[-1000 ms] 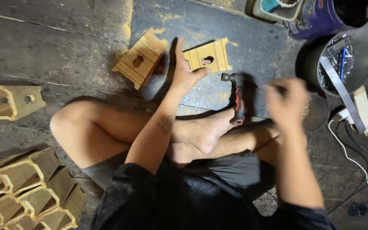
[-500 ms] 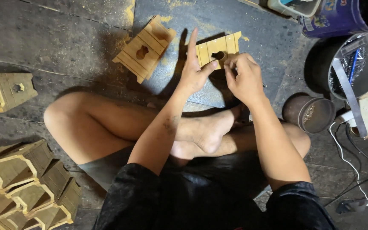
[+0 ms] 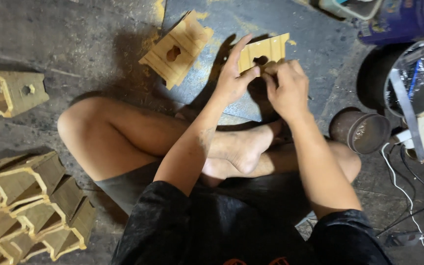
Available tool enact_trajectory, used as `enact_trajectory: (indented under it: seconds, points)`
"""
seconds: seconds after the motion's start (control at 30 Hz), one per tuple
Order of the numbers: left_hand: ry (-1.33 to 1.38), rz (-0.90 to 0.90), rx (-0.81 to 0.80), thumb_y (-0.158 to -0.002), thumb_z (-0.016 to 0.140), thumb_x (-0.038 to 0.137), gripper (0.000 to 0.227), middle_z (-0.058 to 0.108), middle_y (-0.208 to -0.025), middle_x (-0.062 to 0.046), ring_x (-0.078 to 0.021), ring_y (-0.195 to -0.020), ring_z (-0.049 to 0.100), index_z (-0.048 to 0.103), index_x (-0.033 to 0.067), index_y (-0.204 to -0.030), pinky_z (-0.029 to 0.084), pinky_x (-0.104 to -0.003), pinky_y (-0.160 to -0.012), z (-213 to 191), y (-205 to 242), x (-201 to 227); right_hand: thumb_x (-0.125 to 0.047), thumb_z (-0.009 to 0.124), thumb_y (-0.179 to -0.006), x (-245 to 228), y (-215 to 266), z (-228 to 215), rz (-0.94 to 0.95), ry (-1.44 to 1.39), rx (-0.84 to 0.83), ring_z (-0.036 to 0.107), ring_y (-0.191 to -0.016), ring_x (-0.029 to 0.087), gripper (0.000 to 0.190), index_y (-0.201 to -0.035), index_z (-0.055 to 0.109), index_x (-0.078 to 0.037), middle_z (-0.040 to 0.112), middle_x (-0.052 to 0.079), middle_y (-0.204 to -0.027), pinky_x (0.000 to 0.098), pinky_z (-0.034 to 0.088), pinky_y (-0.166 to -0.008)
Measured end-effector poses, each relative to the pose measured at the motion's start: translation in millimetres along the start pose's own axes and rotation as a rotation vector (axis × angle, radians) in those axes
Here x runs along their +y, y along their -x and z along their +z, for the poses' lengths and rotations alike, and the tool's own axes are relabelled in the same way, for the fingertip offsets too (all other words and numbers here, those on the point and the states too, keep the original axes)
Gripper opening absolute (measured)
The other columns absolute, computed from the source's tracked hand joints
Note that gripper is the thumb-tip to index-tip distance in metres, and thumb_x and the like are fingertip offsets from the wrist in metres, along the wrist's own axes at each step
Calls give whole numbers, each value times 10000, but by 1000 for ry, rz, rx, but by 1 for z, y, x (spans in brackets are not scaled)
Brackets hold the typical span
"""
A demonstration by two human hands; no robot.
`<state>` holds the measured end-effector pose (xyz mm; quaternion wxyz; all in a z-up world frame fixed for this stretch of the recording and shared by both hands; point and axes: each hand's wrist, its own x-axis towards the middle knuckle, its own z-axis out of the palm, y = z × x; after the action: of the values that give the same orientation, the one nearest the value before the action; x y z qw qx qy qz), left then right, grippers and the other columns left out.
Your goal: The person assembles small wooden components by hand, using a hammer to tap pieces together and an electric drill to create holes. They handle various wooden blocks and use pliers to adjust small components while working on a floor.
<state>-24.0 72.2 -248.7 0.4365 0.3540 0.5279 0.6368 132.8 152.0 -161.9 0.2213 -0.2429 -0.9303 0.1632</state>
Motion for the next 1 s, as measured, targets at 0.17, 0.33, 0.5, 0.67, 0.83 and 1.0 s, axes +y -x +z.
enact_trajectory:
  seconds: [0.17,0.33,0.5,0.67,0.83,1.0]
  points:
    - [-26,-135,-10,-808,754,-63,956,340,-1748,-86,-341,-1647,280,379,266,-1623,361,-525,-1274,3,5,35,-321,816,-1028,-24,45,-36,238,79,56,554,-1106,423,447,-1211,630,42,613,228,-1189,504,446,-962]
    - [-78,-173,85,-783,936,82,957,498,-1658,-77,-332,-1516,506,439,301,-1570,453,-589,-1221,12,5,25,-506,895,-781,-19,118,-39,939,109,-173,502,-1254,506,890,-1390,504,14,517,305,-1317,544,409,-1059]
    - [-103,-90,116,-841,943,80,1015,340,-1757,-74,-355,-1651,301,342,251,-1641,225,-634,-1335,13,2,15,-112,721,-857,-23,92,-60,1354,-369,-149,675,-627,213,155,-1000,667,-87,676,97,-895,324,575,-401]
    - [-125,-105,101,-864,927,46,1071,283,-1781,-86,-357,-1666,261,255,247,-1673,188,-633,-1344,11,2,13,-8,659,-873,-13,110,-59,1218,-429,-21,657,-741,165,294,-1140,559,-80,682,112,-1001,286,535,-591]
    - [-67,-139,100,-827,859,-6,1063,411,-1705,-151,-386,-1545,456,265,303,-1652,382,-634,-1241,11,2,27,-40,806,-838,-35,96,-69,1146,-549,-342,622,-553,140,651,-1411,498,-40,662,39,-761,276,544,-540]
    - [-71,-184,13,-931,845,-23,1093,128,-1840,-65,-395,-1713,145,148,353,-1685,95,-775,-1278,8,0,22,61,695,-917,-73,72,-89,892,-532,-27,653,-1089,233,815,-1598,294,-137,635,190,-1300,349,601,-862]
